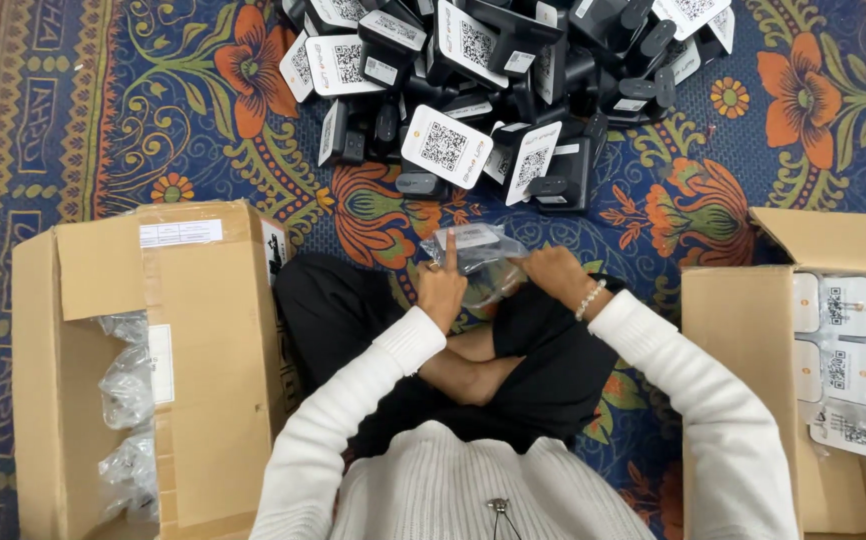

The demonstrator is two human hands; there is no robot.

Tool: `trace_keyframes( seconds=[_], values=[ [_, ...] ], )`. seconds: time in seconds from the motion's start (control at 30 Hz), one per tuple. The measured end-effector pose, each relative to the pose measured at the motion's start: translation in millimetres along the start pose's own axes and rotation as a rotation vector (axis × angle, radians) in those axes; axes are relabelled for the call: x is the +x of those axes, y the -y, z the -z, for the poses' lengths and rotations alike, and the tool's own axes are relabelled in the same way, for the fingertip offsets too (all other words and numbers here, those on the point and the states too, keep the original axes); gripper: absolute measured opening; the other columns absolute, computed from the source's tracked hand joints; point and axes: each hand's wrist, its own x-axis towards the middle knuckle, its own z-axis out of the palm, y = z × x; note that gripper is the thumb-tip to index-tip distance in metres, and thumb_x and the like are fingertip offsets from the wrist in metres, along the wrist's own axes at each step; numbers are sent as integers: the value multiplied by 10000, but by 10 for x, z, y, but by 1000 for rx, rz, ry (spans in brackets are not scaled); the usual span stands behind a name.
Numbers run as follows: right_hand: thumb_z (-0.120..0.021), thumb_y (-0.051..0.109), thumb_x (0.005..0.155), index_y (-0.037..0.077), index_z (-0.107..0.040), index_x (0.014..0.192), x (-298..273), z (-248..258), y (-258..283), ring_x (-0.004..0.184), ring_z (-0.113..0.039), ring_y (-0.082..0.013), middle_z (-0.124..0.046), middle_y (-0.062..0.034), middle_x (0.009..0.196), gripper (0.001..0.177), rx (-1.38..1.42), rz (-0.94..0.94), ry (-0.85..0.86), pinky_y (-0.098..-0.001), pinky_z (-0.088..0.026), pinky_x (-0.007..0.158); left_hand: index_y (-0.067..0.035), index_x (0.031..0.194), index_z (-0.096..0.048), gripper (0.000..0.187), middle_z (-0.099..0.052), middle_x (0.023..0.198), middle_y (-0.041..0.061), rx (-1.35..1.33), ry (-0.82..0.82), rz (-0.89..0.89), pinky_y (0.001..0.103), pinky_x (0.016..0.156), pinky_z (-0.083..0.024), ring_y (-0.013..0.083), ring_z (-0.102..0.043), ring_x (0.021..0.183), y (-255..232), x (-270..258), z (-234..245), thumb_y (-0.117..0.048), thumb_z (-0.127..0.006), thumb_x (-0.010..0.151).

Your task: The person packages small electronic items into plastic bags and places them in a cardboard box.

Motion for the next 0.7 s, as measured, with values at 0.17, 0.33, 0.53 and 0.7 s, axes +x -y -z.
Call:
trace_keyframes(
  seconds=[0.17, 0.33, 0.53, 0.7],
  values=[
    [-597, 242, 975, 226, -718, 1112, 101, 553, -486, 684, -723, -229, -715, -28, 741, 183, -25, 109, 17, -367, -544, 555, -131, 889, -798, 133, -377, 1596, 182, -86, 0, -62, 441, 627, -542, 333, -713, 792, 437, 154, -400, -176, -690, 825],
    [-699, 372, 892, 143, -758, 1019, 20, 1407, -562, 724, -724, -275, -744, -84, 825, 268, 251, 123, -90, -396, -559, 602, -102, 898, -796, 177, -566, 1516, 84, -219, -125, -195, 441, 726, -550, 271, -725, 845, 1028, 299, 50, -266, -748, 852],
    [-787, 363, 833, 69, -719, 820, 68, 1531, -672, 972, -728, -288, -767, -83, 1202, 301, 627, 157, -286, -381, -571, 763, -81, 980, -783, 351, -655, 1402, 24, -669, -194, -244, 464, 813, -554, 308, -729, 938, 1214, 444, 450, -345, -842, 755],
    [-881, 175, 732, 18, -628, 914, 123, 1196, -569, 921, -701, -216, -756, -85, 1078, 349, 1041, 61, -420, -327, -548, 787, -67, 1059, -599, 426, -586, 1070, 118, -1293, -129, -242, 351, 794, -532, 226, -637, 868, 1085, 490, 173, -163, -871, 746]
  ],
)
